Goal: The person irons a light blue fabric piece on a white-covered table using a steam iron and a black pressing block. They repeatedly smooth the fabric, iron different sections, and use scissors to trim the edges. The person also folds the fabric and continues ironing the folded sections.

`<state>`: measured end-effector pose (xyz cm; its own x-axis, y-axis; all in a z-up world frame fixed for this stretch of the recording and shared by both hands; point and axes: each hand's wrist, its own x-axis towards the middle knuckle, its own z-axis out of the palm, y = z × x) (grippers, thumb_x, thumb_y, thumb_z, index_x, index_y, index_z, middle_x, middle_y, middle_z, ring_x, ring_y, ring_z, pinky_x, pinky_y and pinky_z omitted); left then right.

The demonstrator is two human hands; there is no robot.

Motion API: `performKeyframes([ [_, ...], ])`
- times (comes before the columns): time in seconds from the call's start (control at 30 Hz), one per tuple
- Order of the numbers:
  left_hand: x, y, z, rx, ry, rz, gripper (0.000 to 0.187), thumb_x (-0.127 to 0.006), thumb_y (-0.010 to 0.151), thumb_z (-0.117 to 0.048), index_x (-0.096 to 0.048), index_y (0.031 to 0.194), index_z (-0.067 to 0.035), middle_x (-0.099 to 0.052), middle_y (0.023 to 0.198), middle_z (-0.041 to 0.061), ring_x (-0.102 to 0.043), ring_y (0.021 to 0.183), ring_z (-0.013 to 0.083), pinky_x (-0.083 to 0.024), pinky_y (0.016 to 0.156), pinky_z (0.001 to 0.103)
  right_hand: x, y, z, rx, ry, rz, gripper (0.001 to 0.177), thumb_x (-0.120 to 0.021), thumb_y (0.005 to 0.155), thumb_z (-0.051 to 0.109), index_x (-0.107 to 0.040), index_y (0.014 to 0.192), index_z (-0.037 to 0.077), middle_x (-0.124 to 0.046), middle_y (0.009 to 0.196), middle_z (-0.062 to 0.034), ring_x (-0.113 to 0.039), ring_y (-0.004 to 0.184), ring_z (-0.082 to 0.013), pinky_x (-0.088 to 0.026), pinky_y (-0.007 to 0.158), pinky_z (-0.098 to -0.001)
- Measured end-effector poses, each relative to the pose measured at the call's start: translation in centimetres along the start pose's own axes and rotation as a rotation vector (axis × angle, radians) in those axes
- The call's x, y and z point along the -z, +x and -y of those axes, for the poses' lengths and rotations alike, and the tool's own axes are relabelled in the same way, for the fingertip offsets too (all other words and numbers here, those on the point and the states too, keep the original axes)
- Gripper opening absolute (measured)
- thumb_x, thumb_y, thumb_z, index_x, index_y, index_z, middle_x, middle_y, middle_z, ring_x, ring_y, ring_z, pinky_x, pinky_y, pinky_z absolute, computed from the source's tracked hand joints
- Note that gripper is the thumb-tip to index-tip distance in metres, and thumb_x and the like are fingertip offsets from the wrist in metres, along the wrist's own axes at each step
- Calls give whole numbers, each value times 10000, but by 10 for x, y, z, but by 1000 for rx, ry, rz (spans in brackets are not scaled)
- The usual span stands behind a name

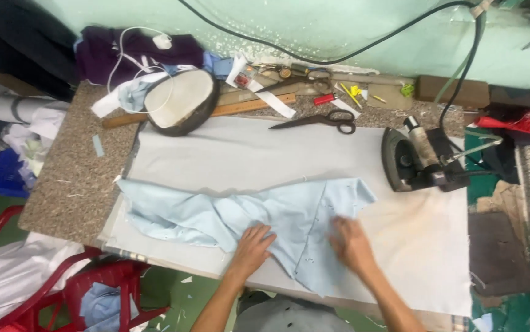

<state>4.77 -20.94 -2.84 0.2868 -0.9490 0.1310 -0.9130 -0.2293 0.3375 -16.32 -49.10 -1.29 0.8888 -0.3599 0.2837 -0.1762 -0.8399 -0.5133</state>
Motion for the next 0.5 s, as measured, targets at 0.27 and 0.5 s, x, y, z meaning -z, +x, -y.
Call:
performKeyframes([
  [0.27, 59, 50, -67, -198, -122, -239, 192, -624, 729, -43, -674, 910, -88, -656, 781, 82, -630, 721, 297, -483, 656, 420, -76, -47, 95, -363, -164, 280, 887, -749, 764, 494, -376, 1530, 248, -637, 1045, -113, -639, 795, -320, -572, 682, -456],
  [0.5, 32, 36, 2, 122, 217, 17, 247, -649, 664, -97, -652, 907, -142, -676, 853, 78, -667, 756, 339, -519, 608, 491, 96, -30, 20, -935, -23, -213, 759, -593, 766, -22, -669, 1438, 324, -650, 668, -59, -574, 606, -202, -484, 645, -368],
])
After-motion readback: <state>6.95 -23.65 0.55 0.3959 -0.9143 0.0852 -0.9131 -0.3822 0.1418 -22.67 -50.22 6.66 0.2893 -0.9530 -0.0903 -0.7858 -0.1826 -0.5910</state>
